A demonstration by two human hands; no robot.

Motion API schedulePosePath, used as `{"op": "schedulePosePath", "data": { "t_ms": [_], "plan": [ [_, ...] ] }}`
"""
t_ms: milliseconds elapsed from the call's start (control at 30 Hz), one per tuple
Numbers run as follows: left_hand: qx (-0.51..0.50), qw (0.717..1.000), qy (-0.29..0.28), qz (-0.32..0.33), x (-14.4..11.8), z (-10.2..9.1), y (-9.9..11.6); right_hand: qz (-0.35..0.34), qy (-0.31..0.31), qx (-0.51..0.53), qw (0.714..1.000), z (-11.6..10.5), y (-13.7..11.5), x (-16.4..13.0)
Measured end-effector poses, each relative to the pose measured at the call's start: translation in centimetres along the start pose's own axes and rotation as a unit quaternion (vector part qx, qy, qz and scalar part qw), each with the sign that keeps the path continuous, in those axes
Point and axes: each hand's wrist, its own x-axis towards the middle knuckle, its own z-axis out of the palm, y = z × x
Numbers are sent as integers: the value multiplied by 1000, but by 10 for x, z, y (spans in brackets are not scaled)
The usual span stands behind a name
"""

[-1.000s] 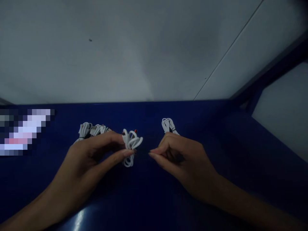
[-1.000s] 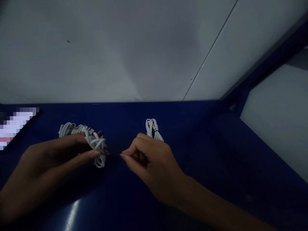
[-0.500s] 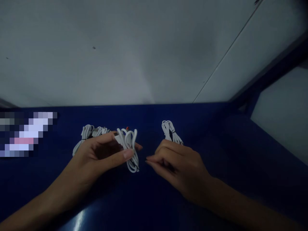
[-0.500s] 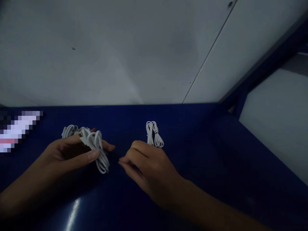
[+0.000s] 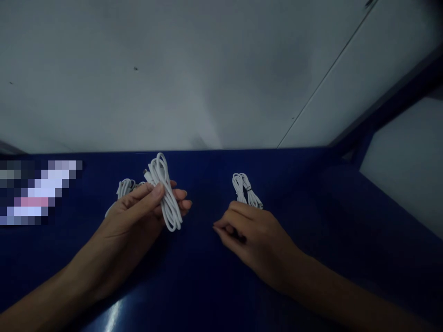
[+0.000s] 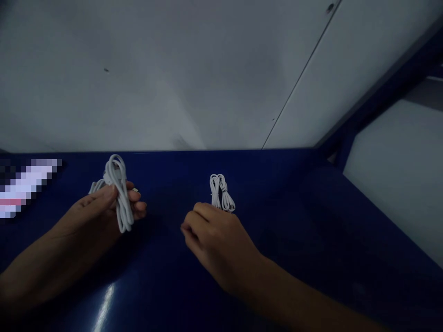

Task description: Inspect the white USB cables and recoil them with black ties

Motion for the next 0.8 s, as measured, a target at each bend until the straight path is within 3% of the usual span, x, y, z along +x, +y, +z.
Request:
{"op": "schedulePosePath", "data": {
  "t_ms": [133, 267, 467, 633, 800],
  "plan": [
    [44, 999, 10, -14, 2, -1, -2, 49, 48, -30, 997, 0, 1, 0],
    [82, 996, 28, -21, 4, 0, -3, 79, 54, -60, 994, -1, 1, -1],
    [136, 989, -18, -56, 5, -9, -7, 113, 57, -49, 991, -5, -3, 2],
    [175, 980, -71, -66, 1, -10, -10, 188, 43, 109, 975, -14, -16, 9],
    [195, 964, -160, -80, -6, -5, -13, 269, -20, 332, 904, -17, -24, 13]
  ]
}}
